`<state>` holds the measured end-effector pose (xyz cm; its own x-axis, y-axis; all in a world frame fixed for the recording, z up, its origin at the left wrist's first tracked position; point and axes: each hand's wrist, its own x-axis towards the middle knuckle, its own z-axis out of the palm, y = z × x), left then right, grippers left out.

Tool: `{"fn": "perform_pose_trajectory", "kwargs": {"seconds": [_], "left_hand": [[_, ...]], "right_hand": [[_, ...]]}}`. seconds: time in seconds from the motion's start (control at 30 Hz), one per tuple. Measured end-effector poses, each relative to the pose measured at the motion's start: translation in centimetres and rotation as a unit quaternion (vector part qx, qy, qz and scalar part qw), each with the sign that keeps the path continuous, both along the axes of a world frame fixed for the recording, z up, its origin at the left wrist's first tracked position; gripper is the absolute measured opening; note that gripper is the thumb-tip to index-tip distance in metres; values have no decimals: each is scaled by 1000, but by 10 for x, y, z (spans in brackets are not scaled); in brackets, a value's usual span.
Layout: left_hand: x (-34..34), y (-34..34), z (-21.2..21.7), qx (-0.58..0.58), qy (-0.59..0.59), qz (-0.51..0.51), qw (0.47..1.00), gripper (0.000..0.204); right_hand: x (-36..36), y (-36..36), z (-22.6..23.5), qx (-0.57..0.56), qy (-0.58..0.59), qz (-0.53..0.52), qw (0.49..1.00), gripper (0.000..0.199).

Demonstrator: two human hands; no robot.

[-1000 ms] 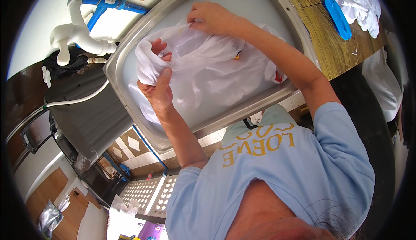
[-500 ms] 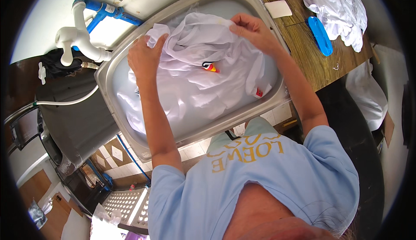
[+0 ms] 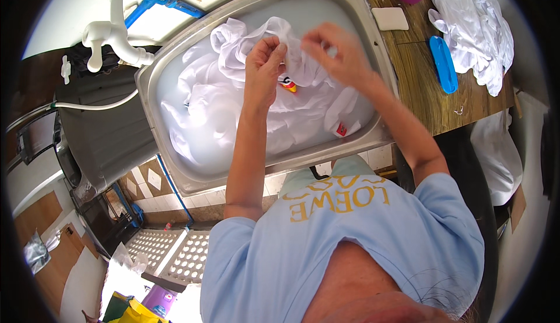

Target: The person washes a white shirt by hand in a basin of soapy water, scrubbing the fabric against itself, rinsing it, and checking for stains.

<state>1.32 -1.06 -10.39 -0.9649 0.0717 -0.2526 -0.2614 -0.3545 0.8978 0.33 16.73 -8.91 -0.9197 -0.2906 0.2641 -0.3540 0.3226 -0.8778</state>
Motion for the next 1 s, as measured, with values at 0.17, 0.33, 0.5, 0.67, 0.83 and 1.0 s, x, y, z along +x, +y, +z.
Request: {"fn": "perform_pose_trajectory", "kwargs": {"seconds": [0.17, 0.33, 0.5, 0.67, 0.83, 1.0], "left_hand": [[-7, -1, 53, -21, 77, -97, 992, 22], [-1, -27, 63, -86, 61, -102, 989, 32], [19, -4, 40, -69, 99, -91, 989, 36], [1, -29, 114, -96, 182, -45, 977, 19], [-29, -29, 102, -166, 191, -39, 967, 17], [-37, -17, 51, -165, 107, -96, 976, 14]], "right_hand": [[-74, -25, 19, -134, -76, 172, 973, 29], [-82, 3, 42, -164, -248, 252, 921, 29], [-82, 23, 111, -173, -147, 323, 919, 38], [-67, 51, 147, -149, -100, 254, 950, 37], [-44, 48, 57, -278, -202, 110, 933, 21], [-34, 52, 14, -262, -250, 34, 932, 14]]}}
